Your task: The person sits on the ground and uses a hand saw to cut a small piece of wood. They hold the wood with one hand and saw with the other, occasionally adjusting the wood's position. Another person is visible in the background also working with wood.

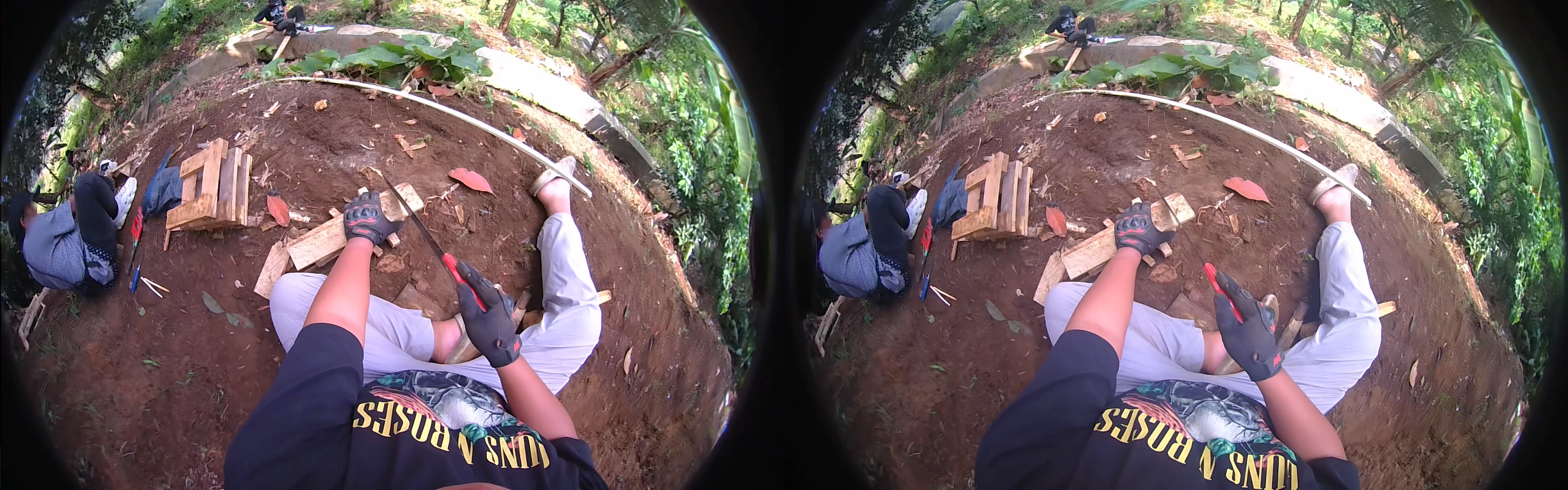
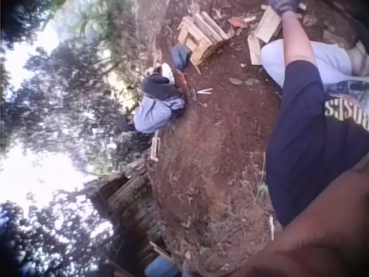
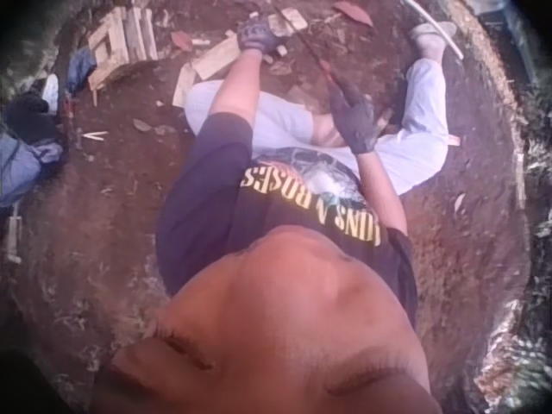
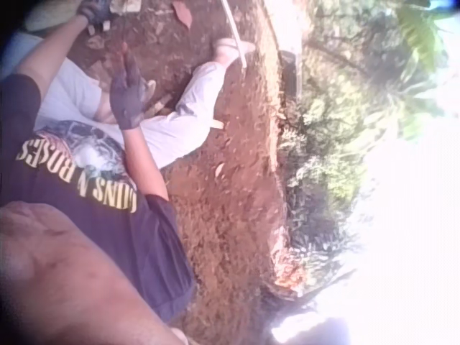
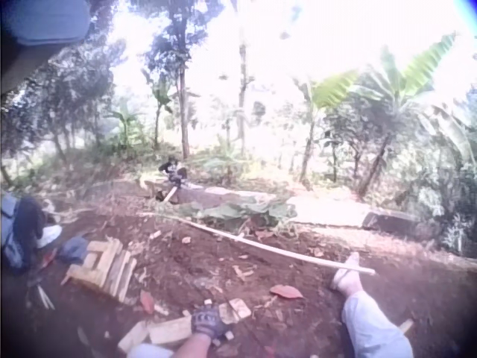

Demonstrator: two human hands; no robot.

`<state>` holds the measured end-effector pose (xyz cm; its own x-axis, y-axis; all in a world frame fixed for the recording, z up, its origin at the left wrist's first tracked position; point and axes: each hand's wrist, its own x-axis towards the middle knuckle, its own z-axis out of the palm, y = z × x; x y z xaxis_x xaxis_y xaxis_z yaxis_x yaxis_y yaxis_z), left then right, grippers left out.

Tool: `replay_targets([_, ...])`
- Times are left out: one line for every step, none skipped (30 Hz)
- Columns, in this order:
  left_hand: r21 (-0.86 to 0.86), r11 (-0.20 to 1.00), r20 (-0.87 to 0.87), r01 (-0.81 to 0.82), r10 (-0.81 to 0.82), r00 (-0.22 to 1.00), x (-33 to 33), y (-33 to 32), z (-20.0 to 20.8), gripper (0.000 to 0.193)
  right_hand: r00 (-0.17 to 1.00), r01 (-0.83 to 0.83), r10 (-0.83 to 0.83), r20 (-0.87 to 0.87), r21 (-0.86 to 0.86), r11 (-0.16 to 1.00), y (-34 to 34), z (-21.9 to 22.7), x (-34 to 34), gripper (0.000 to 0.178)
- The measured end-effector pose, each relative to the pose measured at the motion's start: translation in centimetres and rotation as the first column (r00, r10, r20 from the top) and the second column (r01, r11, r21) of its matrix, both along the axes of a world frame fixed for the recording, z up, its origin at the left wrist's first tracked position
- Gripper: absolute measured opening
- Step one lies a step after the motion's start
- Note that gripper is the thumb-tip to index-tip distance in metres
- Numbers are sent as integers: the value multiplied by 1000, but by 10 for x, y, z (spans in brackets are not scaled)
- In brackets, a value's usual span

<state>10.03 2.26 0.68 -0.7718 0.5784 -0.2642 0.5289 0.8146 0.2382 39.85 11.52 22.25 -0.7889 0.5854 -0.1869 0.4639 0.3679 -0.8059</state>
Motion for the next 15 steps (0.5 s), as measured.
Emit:
replay_targets([-7,1000,4,-5,5,1000,-3,1,3,102,1000,-7,7,2,-11,1000,1,-4,3,41])
replay_targets([-47,999,41,-2,4,999,-1,2,5,105,1000,-12,12,4,-21,1000,2,-8,8,42])
replay_targets([-105,994,109,-19,31,994,0,6,17,109,1000,-19,19,6,-27,999,4,-9,11,42])
replay_targets([-146,989,116,-13,30,993,-2,9,20,112,1000,-24,24,-9,-4,1000,4,-7,14,43])
replay_targets([-187,982,123,-8,31,992,-5,12,22,116,999,-29,29,-24,20,999,3,-5,16,44])
replay_targets([-196,981,134,3,24,991,-4,12,23,117,999,-41,42,-32,41,998,4,-6,19,45])
replay_targets([-205,979,145,12,18,989,-3,13,25,118,999,-37,37,-14,37,999,6,-4,21,45])
replay_targets([-217,976,128,29,-1,992,-5,16,28,115,999,-34,34,5,33,999,7,2,22,46])
replay_targets([-197,980,99,37,-17,995,-3,12,21,113,999,-31,30,39,16,999,4,4,25,46])
replay_targets([-178,983,68,43,-32,997,-4,10,14,112,998,-34,34,47,1,999,2,5,25,46])
replay_targets([-159,986,37,49,-43,998,-4,5,8,110,998,-39,40,53,-14,999,2,7,23,46])
replay_targets([-121,991,28,52,-49,998,-3,5,10,106,997,-44,45,59,-18,999,6,6,20,46])
replay_targets([-111,992,26,60,-57,998,-1,9,18,105,999,-14,14,33,-13,1000,8,2,19,44])
replay_targets([-102,993,24,66,-64,998,1,12,27,105,1000,14,-14,5,-10,1000,9,-2,17,42])
replay_targets([-99,993,23,63,-61,998,1,8,27,104,999,34,-34,-21,-13,999,9,-7,14,40])
